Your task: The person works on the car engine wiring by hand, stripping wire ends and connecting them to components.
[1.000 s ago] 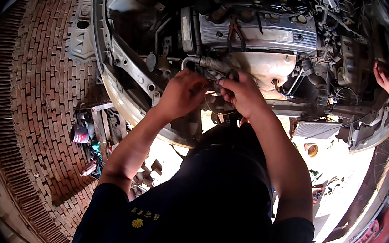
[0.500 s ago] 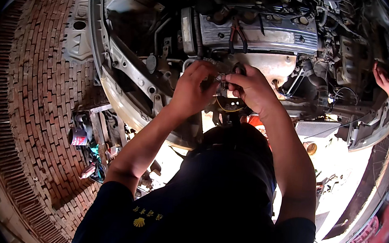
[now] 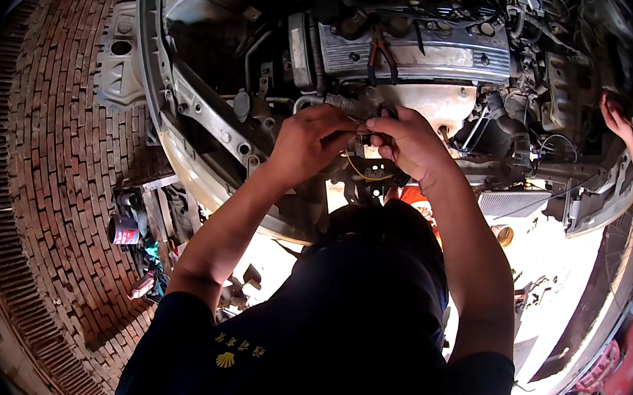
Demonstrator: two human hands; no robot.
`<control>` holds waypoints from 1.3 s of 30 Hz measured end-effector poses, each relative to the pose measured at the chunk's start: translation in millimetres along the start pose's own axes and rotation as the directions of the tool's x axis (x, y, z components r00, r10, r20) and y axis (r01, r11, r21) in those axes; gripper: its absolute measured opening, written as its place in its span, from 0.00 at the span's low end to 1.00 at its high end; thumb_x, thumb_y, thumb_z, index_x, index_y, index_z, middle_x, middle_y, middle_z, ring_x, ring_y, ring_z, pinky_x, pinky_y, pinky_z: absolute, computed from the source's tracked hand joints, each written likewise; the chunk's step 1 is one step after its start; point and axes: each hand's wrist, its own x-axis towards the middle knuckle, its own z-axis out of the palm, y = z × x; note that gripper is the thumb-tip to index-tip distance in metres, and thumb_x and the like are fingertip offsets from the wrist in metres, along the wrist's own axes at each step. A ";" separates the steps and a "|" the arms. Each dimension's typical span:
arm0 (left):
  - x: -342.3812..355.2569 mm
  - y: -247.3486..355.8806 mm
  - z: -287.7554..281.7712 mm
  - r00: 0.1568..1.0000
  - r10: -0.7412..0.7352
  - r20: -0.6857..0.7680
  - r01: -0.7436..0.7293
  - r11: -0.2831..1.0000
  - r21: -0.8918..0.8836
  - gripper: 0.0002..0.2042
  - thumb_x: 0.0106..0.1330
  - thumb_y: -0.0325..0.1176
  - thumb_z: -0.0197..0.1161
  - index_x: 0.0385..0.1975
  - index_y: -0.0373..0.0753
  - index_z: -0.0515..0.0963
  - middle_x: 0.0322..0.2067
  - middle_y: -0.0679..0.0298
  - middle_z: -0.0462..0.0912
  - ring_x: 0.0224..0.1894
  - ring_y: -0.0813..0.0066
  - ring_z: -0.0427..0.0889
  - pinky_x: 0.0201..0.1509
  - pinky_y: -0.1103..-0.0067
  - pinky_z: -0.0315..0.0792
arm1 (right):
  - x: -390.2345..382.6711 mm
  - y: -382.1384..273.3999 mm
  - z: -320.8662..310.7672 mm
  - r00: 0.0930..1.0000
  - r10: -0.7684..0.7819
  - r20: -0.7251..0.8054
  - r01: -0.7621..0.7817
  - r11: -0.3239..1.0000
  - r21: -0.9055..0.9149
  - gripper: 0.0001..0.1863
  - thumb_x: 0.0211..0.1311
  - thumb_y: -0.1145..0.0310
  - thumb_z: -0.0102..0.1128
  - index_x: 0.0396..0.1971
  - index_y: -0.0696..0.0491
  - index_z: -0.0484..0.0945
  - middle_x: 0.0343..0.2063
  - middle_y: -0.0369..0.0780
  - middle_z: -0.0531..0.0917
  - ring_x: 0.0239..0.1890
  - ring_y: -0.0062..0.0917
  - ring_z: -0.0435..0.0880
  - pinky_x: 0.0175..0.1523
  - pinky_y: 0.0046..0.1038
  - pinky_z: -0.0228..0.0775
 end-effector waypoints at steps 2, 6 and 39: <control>1.1 1.5 -1.3 1.000 -0.029 0.008 0.030 0.999 -0.017 0.09 0.59 0.28 0.74 0.38 0.40 0.86 0.40 0.60 0.87 0.43 0.57 0.87 0.46 0.68 0.81 | 2.1 5.2 -3.1 1.000 -0.010 -0.001 0.010 1.000 -0.006 0.09 0.67 0.72 0.65 0.43 0.52 0.74 0.36 0.37 0.85 0.30 0.16 0.78 0.31 0.19 0.69; 4.8 1.1 -3.5 0.994 -0.081 0.070 0.082 0.997 -0.010 0.06 0.61 0.32 0.72 0.36 0.40 0.86 0.38 0.60 0.87 0.42 0.54 0.86 0.44 0.64 0.80 | -1.6 2.8 4.1 0.995 -0.101 -0.012 0.099 0.986 -0.131 0.10 0.66 0.74 0.66 0.39 0.53 0.72 0.33 0.37 0.82 0.30 0.17 0.80 0.31 0.21 0.70; 20.7 -24.8 -23.9 0.843 -0.438 0.314 0.537 0.640 -0.550 0.07 0.79 0.33 0.62 0.45 0.39 0.73 0.35 0.69 0.84 0.36 0.87 0.78 0.38 0.86 0.70 | 5.4 27.5 19.8 0.681 -0.720 0.130 0.563 0.401 -0.722 0.19 0.63 0.62 0.74 0.48 0.54 0.80 0.40 0.44 0.88 0.40 0.40 0.90 0.44 0.37 0.81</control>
